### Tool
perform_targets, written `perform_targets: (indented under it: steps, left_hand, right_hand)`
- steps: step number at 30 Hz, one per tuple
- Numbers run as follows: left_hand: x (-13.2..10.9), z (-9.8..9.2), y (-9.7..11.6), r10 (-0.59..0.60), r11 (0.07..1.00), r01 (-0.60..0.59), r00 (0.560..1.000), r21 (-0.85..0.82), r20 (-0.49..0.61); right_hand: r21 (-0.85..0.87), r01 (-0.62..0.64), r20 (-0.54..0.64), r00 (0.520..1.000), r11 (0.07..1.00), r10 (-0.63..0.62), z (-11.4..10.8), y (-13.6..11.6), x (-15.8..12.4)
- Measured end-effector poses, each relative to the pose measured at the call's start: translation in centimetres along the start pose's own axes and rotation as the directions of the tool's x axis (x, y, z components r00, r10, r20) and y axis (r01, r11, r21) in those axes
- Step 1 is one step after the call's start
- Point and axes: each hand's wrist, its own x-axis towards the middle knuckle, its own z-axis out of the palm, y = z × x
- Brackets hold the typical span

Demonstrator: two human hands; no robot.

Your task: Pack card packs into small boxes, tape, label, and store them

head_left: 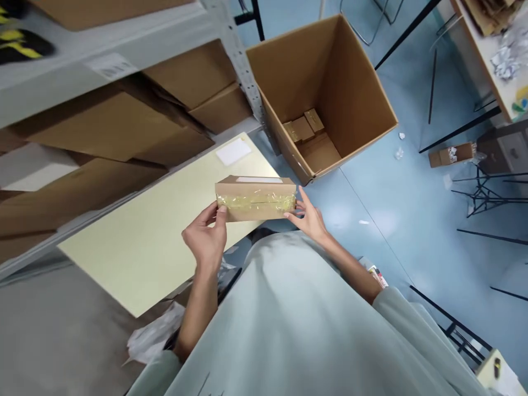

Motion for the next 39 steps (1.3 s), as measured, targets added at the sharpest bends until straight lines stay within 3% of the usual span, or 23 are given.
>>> perform_targets:
  steps: [3, 7, 12, 18, 23, 28, 33, 39]
  left_hand:
    - [-1.0, 4.2, 5.3, 0.115, 0.993, -0.117, 0.992, 0.031, 0.042]
    - [-1.5, 8.3, 10.8, 0.271, 0.958, -0.278, 0.958, 0.068, 0.097]
    - [-0.5, 12.6, 15.1, 0.378, 0.92, -0.389, 0.912, 0.042, 0.158]
    - [2.5, 19.2, 19.2, 0.412, 0.908, -0.418, 0.896, 0.002, 0.165]
    - [6.3, 25.8, 23.7, 0.351, 0.936, -0.347, 0.912, -0.055, 0.212]
    - [10.7, 31.2, 28.5, 0.109, 0.994, -0.095, 0.952, -0.06, 0.285]
    - [15.2, 36.3, 31.3, -0.041, 0.991, 0.076, 0.955, -0.11, 0.293]
    - [20.3, 45.4, 30.3, -0.175, 0.967, 0.217, 0.946, -0.131, 0.272]
  right_hand:
    - [-0.085, -0.007, -0.053, 0.999, 0.996, 0.003, -5.9, 0.7, -0.4]
    - [-0.294, 0.019, -0.136, 0.989, 0.956, -0.061, -11.3, 1.4, 0.1]
    - [-0.454, 0.036, -0.217, 0.965, 0.891, -0.15, -16.4, 2.5, 2.6]
    - [-0.522, 0.098, -0.19, 0.955, 0.847, -0.228, -23.7, 2.5, 8.0]
    - [-0.627, 0.165, -0.131, 0.941, 0.761, -0.312, -30.8, 1.2, 15.1]
    - [-0.716, 0.174, 0.004, 0.97, 0.676, -0.245, -36.6, -0.3, 23.0]
    - [-0.742, 0.217, 0.107, 0.972, 0.634, -0.208, -39.6, -0.3, 31.1]
    - [-0.731, 0.309, 0.312, 0.944, 0.608, -0.105, -40.8, 3.6, 44.1]
